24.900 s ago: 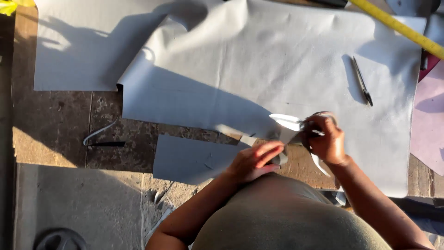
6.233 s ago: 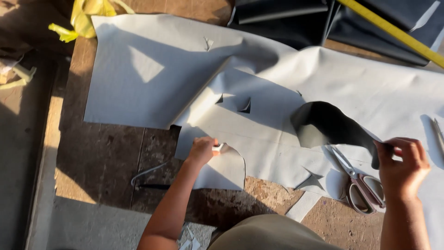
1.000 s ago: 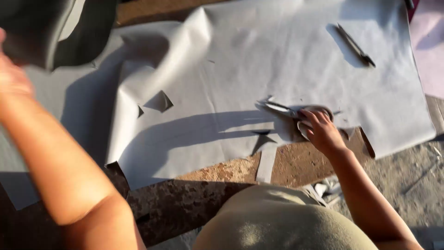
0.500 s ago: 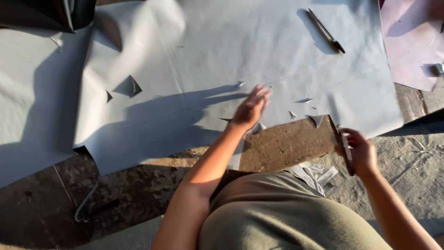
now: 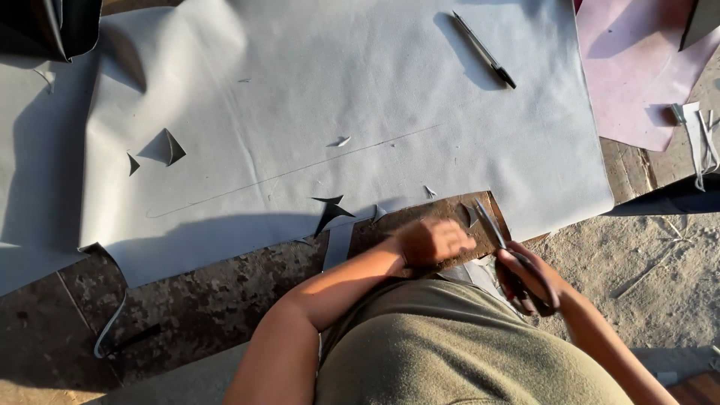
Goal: Measuring fabric with a ruler, marking it with a pen, and cutting it with scissors on a workbench.
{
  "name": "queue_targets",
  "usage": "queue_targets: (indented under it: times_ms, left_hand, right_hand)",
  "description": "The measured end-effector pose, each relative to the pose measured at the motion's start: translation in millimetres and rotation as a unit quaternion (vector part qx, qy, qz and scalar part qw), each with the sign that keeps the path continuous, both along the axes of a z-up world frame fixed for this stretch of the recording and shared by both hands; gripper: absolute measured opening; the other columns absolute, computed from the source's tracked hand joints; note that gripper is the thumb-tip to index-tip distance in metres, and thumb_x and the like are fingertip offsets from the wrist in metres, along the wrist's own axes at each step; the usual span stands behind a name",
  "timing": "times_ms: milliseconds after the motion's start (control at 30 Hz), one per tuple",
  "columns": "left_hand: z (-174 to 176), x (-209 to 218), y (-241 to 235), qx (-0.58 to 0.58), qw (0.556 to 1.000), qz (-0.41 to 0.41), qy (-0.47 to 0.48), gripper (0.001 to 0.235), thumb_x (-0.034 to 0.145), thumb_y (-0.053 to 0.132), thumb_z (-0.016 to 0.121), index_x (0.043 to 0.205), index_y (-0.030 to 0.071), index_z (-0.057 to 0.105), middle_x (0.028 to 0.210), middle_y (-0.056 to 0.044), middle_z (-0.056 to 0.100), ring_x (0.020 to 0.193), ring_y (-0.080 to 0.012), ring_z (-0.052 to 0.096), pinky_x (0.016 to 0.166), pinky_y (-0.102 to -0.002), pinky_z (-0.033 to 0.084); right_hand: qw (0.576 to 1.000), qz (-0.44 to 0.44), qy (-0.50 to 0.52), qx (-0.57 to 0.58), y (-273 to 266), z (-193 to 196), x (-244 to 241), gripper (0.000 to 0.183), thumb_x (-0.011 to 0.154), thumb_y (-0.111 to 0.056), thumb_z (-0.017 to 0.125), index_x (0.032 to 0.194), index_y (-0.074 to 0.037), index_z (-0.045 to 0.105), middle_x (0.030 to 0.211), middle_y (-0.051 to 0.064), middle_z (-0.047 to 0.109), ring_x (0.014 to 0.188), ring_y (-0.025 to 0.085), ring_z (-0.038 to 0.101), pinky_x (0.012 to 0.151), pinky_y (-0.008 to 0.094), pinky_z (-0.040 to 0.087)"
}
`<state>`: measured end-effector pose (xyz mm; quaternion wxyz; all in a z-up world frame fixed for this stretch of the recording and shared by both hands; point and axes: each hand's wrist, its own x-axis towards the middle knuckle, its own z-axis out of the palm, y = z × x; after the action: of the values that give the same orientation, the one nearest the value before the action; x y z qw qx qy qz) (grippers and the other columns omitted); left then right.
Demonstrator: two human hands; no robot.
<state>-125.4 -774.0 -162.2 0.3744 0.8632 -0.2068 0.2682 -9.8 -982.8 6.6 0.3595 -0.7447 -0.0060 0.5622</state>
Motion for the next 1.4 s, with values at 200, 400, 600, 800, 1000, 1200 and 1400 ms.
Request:
queue_targets:
  times_ms: [200, 400, 600, 800, 1000, 1200, 1400]
  left_hand:
    - [-32.3, 46.6, 49.9, 0.103, 0.972, 0.206, 0.052, 0.039, 0.098, 0.048, 0.064, 0.124, 0.019, 0.064, 0.115, -0.001, 0.064, 0.112, -0.0213, 0.063, 0.085, -0.033, 0.058]
    - [-40.6, 70.2, 43.4, 0.12, 0.963, 0.241, 0.002, 0.013, 0.098, 0.027, 0.067, 0.106, 0.016, 0.068, 0.102, -0.001, 0.065, 0.097, -0.0212, 0.067, 0.081, -0.034, 0.057]
    - [12.5, 62.0, 47.0, 0.128, 0.949, 0.287, -0.033, 0.008, 0.099, 0.019, 0.065, 0.092, 0.019, 0.069, 0.092, 0.004, 0.063, 0.086, -0.0159, 0.068, 0.072, -0.026, 0.056]
    - [30.6, 60.9, 49.3, 0.106, 0.956, 0.273, -0.031, 0.01, 0.098, 0.014, 0.065, 0.09, 0.016, 0.07, 0.093, 0.0, 0.065, 0.087, -0.0196, 0.07, 0.074, -0.027, 0.057]
    - [4.4, 56.8, 39.2, 0.089, 0.957, 0.275, 0.004, 0.005, 0.097, 0.014, 0.068, 0.096, 0.015, 0.073, 0.107, 0.0, 0.071, 0.101, -0.0197, 0.072, 0.08, -0.028, 0.059]
    - [48.7, 51.9, 41.4, 0.029, 0.964, 0.262, 0.023, 0.014, 0.102, 0.021, 0.062, 0.097, 0.015, 0.073, 0.11, 0.001, 0.074, 0.105, -0.0217, 0.073, 0.079, -0.029, 0.06]
    - [57.3, 49.2, 37.2, 0.047, 0.959, 0.276, 0.03, 0.026, 0.103, 0.036, 0.056, 0.092, 0.019, 0.07, 0.107, 0.001, 0.073, 0.108, -0.0209, 0.072, 0.084, -0.029, 0.06]
  right_hand:
    - [0.996, -0.058, 0.014, 0.06, 60.5, -11.4, -7.6, 0.063, 0.101, -0.053, 0.056, 0.124, 0.006, 0.059, 0.071, 0.033, 0.068, 0.055, 0.04, 0.071, 0.042, 0.047, 0.057]
    - [0.993, -0.082, -0.032, 0.074, 77.7, -34.8, -5.3, 0.061, 0.104, -0.056, 0.059, 0.113, 0.005, 0.062, 0.067, 0.027, 0.064, 0.053, 0.037, 0.069, 0.04, 0.044, 0.056]
    - [0.996, -0.05, -0.057, 0.037, 72.5, -34.7, -5.2, 0.061, 0.102, -0.059, 0.062, 0.095, 0.002, 0.063, 0.065, 0.024, 0.063, 0.05, 0.034, 0.067, 0.041, 0.042, 0.056]
    - [0.997, -0.028, -0.062, 0.032, 64.1, -46.9, 5.8, 0.064, 0.099, -0.061, 0.063, 0.102, 0.004, 0.061, 0.065, 0.022, 0.058, 0.048, 0.035, 0.065, 0.044, 0.045, 0.056]
    - [0.995, -0.033, -0.086, 0.049, 64.6, -54.6, 11.3, 0.057, 0.105, -0.055, 0.057, 0.099, 0.001, 0.068, 0.055, 0.021, 0.056, 0.037, 0.032, 0.061, 0.035, 0.04, 0.051]
    - [0.993, -0.015, -0.061, 0.098, 92.5, -91.9, 50.5, 0.061, 0.107, -0.061, 0.055, 0.103, 0.0, 0.061, 0.056, 0.019, 0.055, 0.04, 0.031, 0.06, 0.034, 0.039, 0.049]
    - [0.997, -0.007, -0.033, 0.075, 115.1, -78.7, 64.9, 0.065, 0.104, -0.063, 0.055, 0.109, 0.002, 0.056, 0.069, 0.022, 0.058, 0.057, 0.032, 0.064, 0.045, 0.041, 0.052]
